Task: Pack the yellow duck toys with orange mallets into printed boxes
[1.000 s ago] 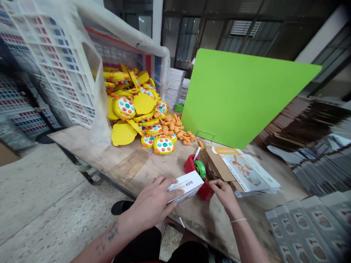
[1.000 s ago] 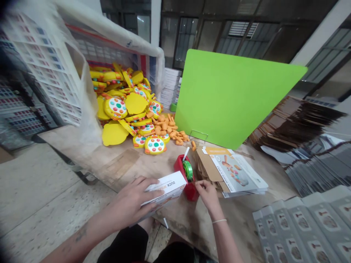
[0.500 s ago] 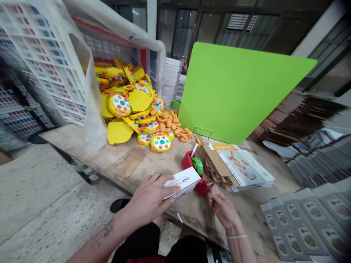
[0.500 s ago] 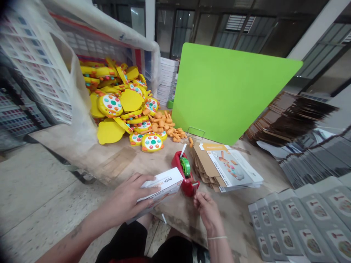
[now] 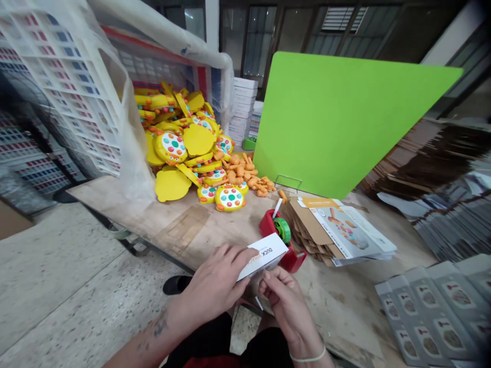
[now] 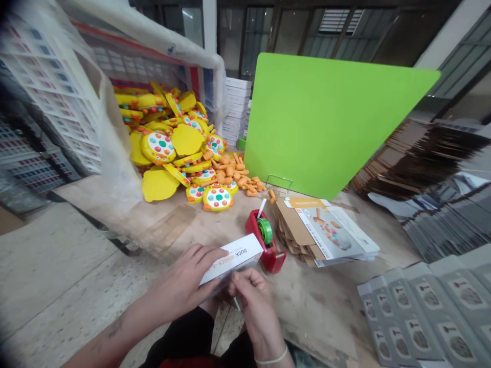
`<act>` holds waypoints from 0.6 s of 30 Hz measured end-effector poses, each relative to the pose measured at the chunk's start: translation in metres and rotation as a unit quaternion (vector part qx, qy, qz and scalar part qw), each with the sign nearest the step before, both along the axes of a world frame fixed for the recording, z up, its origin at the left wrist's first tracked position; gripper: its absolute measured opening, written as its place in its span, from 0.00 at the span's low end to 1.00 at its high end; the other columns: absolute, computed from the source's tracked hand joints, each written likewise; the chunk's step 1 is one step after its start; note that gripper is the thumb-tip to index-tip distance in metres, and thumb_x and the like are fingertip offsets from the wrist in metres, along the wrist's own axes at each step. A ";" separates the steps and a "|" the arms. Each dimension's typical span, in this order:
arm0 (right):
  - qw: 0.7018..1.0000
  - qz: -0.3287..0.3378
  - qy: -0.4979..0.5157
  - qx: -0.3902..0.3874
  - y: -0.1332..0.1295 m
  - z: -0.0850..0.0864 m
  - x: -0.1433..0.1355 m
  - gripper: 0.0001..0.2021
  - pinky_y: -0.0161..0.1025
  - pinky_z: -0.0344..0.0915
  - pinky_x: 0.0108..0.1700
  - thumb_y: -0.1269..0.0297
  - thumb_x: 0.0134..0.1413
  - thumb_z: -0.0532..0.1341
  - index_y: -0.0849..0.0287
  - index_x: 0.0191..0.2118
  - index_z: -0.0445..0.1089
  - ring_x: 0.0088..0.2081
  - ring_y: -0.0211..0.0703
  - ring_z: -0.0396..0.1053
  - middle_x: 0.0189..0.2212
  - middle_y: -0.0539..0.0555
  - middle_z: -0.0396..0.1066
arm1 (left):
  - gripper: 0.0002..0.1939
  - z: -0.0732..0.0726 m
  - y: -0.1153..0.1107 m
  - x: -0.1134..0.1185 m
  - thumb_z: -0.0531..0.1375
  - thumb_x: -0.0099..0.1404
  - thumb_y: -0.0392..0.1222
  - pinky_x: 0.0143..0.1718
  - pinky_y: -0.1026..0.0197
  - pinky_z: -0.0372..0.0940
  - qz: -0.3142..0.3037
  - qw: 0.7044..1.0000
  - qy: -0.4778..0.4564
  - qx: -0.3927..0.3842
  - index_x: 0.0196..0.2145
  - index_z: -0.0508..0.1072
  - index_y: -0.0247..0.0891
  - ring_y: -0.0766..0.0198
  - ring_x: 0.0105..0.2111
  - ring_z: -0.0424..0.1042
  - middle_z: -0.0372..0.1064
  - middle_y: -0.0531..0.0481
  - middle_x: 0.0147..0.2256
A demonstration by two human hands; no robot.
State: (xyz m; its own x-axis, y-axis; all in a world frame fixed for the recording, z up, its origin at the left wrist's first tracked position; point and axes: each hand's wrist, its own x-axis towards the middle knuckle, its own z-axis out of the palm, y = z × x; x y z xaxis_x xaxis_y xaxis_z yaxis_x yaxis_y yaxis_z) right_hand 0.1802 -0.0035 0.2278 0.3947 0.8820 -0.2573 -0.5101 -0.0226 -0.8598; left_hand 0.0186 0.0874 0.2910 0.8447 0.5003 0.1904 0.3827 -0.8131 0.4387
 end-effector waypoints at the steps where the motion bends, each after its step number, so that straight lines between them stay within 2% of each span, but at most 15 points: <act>1: 1.000 -0.003 -0.001 0.003 0.003 0.002 -0.003 0.23 0.31 0.60 0.28 0.48 0.36 0.78 0.59 0.20 0.68 0.22 0.33 0.63 0.18 0.48 0.69 | 0.24 0.000 -0.001 0.000 0.59 0.69 0.33 0.55 0.43 0.67 -0.005 1.000 0.000 0.009 0.61 0.64 0.43 0.49 0.53 0.65 0.68 0.44 0.56; 5: 1.000 -0.012 -0.023 0.004 0.009 0.004 -0.011 0.23 0.32 0.59 0.27 0.48 0.35 0.77 0.58 0.20 0.67 0.22 0.33 0.62 0.17 0.48 0.68 | 0.22 0.001 -0.002 0.001 0.57 0.70 0.32 0.53 0.41 0.68 -0.019 0.998 0.011 0.053 0.59 0.69 0.50 0.47 0.53 0.65 0.62 0.45 0.62; 9: 0.996 -0.031 -0.078 0.002 0.009 -0.005 -0.010 0.24 0.33 0.61 0.29 0.45 0.38 0.75 0.58 0.21 0.67 0.23 0.35 0.63 0.18 0.48 0.68 | 0.18 0.001 0.001 0.001 0.56 0.72 0.34 0.53 0.41 0.69 -0.023 0.997 0.026 0.065 0.56 0.74 0.47 0.47 0.52 0.66 0.63 0.44 0.63; 14: 0.981 -0.066 -0.183 -0.016 0.013 -0.038 -0.002 0.24 0.34 0.60 0.26 0.44 0.40 0.74 0.58 0.20 0.65 0.21 0.35 0.61 0.17 0.48 0.68 | 0.20 0.005 0.004 0.004 0.56 0.73 0.38 0.56 0.44 0.68 -0.024 0.997 0.056 0.053 0.60 0.72 0.39 0.47 0.53 0.67 0.67 0.41 0.62; 16: 0.973 -0.067 -0.219 -0.021 0.013 -0.053 0.000 0.24 0.35 0.60 0.25 0.45 0.41 0.73 0.57 0.20 0.65 0.21 0.36 0.61 0.16 0.48 0.67 | 0.22 0.005 0.002 0.004 0.58 0.72 0.40 0.58 0.42 0.66 -0.005 0.997 0.068 0.044 0.61 0.71 0.37 0.44 0.56 0.67 0.64 0.38 0.64; 18: 0.965 -0.066 -0.252 -0.022 0.010 -0.065 0.001 0.22 0.37 0.62 0.26 0.46 0.42 0.73 0.57 0.21 0.66 0.21 0.38 0.62 0.17 0.48 0.67 | 0.27 0.003 0.003 0.002 0.61 0.69 0.42 0.57 0.39 0.66 0.039 0.996 0.080 0.023 0.64 0.67 0.39 0.39 0.58 0.68 0.60 0.35 0.66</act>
